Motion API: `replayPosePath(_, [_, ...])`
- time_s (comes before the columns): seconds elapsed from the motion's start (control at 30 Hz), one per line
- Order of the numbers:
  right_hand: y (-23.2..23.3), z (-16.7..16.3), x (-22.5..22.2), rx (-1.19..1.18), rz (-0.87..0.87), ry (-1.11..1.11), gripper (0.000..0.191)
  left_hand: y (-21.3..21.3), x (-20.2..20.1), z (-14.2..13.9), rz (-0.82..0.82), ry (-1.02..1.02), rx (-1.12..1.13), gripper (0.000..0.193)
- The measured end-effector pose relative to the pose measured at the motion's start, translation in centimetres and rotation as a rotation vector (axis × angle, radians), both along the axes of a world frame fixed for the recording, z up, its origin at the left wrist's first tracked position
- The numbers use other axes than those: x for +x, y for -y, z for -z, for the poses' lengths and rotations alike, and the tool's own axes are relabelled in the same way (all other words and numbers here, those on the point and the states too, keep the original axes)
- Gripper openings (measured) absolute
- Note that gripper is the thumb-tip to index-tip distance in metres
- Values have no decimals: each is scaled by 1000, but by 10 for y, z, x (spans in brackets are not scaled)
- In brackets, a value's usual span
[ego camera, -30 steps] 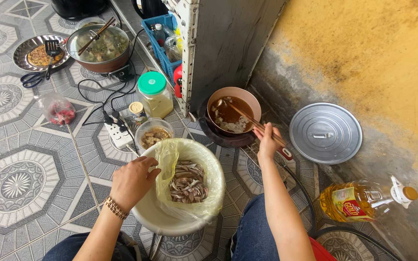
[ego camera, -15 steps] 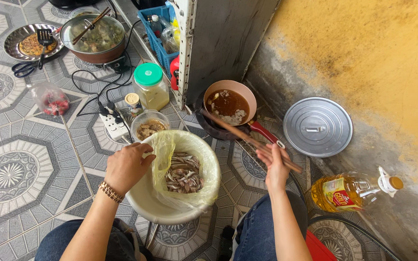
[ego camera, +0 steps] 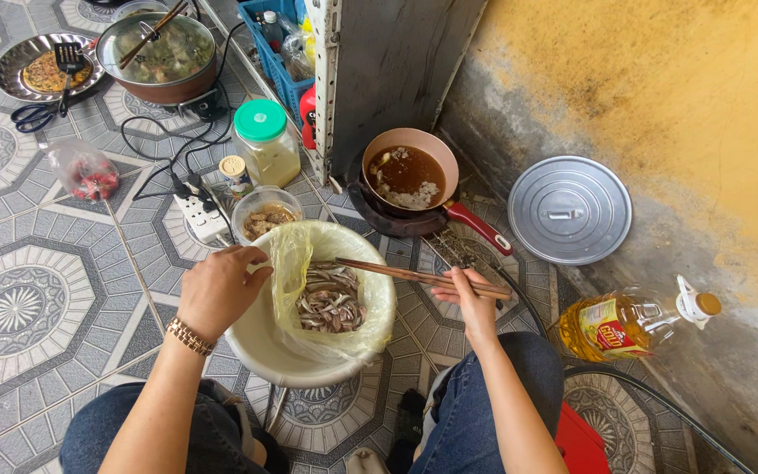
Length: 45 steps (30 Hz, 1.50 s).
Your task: The person carries a plastic container of liquid and chopsticks through a dining area, sits on the floor, and uses chopsticks to transfer pieces of tofu from the container into a pan of hot oil on a portable stove. They then pick through a bowl of small fish, handling the fish with chopsticks.
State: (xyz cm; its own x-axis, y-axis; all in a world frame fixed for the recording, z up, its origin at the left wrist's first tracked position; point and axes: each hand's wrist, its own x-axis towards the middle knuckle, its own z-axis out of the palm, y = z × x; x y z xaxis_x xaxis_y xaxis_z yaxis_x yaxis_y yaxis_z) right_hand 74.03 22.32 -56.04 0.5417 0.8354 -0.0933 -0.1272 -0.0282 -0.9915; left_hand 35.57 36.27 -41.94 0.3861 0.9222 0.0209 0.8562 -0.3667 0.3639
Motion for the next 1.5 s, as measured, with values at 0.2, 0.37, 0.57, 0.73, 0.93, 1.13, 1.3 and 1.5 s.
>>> replayPosePath(0.2, [-4, 6, -5, -70, -42, 70, 37, -4, -1, 3, -23, -18, 1, 25])
replayPosePath(0.37, [-5, 6, -8, -42, -71, 62, 39, -6, -1, 6, -27, -10, 8, 26])
replayPosePath(0.57, [-4, 2, -10, -80, -47, 69, 40, -7, -2, 7, -20, -12, 15, 27])
replayPosePath(0.73, [-4, 1, -11, -72, -52, 94, 40, -7, -2, 6, -38, -38, -3, 27])
replayPosePath(0.93, [-4, 9, -8, -82, -69, 112, 39, -6, -2, 4, -33, -44, 0, 27])
replayPosePath(1.13, [-2, 17, -7, -42, -122, 81, 35, -6, -4, 7, -27, -15, 20, 26])
replayPosePath(1.3, [2, 18, -8, -93, -195, 90, 35, -5, -4, 7, -23, -11, 18, 26])
replayPosePath(1.5, [6, 13, -5, -105, -230, 120, 32, -5, -5, 5, -5, 3, 32, 25])
